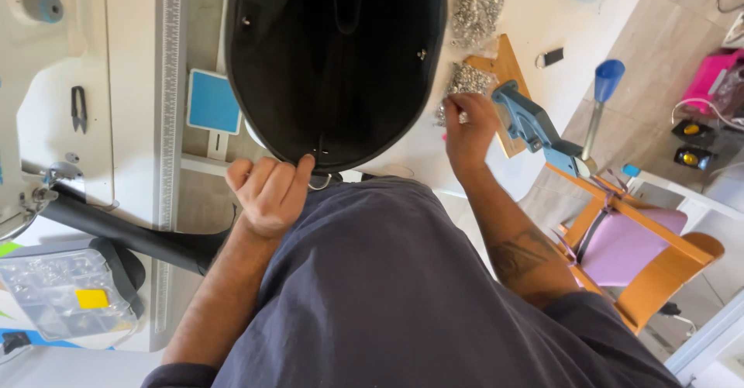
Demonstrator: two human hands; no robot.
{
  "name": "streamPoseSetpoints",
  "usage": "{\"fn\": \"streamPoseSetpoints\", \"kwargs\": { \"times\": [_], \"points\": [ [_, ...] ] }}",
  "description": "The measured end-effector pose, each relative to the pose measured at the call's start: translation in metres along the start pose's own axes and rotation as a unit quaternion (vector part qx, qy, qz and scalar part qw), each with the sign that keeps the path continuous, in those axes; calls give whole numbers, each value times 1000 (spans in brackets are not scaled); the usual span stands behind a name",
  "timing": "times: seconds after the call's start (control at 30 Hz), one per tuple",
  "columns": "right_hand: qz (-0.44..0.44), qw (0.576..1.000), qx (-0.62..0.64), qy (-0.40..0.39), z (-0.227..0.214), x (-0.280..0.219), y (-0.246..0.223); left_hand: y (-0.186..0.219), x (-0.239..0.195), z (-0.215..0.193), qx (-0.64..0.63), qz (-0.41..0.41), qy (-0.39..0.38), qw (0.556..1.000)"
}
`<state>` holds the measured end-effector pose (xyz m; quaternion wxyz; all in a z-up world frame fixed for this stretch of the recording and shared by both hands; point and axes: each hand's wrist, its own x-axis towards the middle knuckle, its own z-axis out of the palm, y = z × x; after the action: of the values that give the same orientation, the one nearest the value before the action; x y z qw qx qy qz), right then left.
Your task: Attaching metal hardware to a leather bag using a manual press
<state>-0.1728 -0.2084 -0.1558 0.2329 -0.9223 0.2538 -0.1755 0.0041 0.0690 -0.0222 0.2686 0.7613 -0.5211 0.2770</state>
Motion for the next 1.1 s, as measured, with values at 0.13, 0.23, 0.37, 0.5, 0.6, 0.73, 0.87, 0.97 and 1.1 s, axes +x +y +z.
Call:
{"fn": "streamPoseSetpoints", "kwargs": {
  "times": [0.13, 0.23, 0.37, 0.5, 0.6, 0.73, 0.87, 0.97, 1.1],
  "points": [
    [-142, 950, 263, 84, -74, 83, -116, -3, -9, 8, -15, -1, 18, 1000],
    [-204, 891, 359, -190, -60, 115, -176, 2, -5, 5, -13, -13, 12, 1000],
    [-167, 850, 356, -350, -20, 117, -179, 1, -12, 10, -23, -23, 39, 999],
    [-136, 835, 289, -448, -14, 119, -185, -3, -10, 6, -36, -19, 34, 999],
    [-137, 831, 283, -459, -14, 119, -182, -3, -9, 9, -35, -19, 40, 998],
    [-138, 829, 283, -462, -16, 117, -178, -2, -8, 12, -28, -16, 45, 998],
    [-117, 851, 271, -434, -18, 116, -179, -5, -13, 13, -40, -7, 33, 999],
    [-123, 856, 262, -429, -14, 113, -177, -5, -12, 12, -47, 4, 34, 998],
    [-129, 850, 263, -438, -14, 111, -174, -2, -13, 14, -51, 0, 29, 998]
  ]
}}
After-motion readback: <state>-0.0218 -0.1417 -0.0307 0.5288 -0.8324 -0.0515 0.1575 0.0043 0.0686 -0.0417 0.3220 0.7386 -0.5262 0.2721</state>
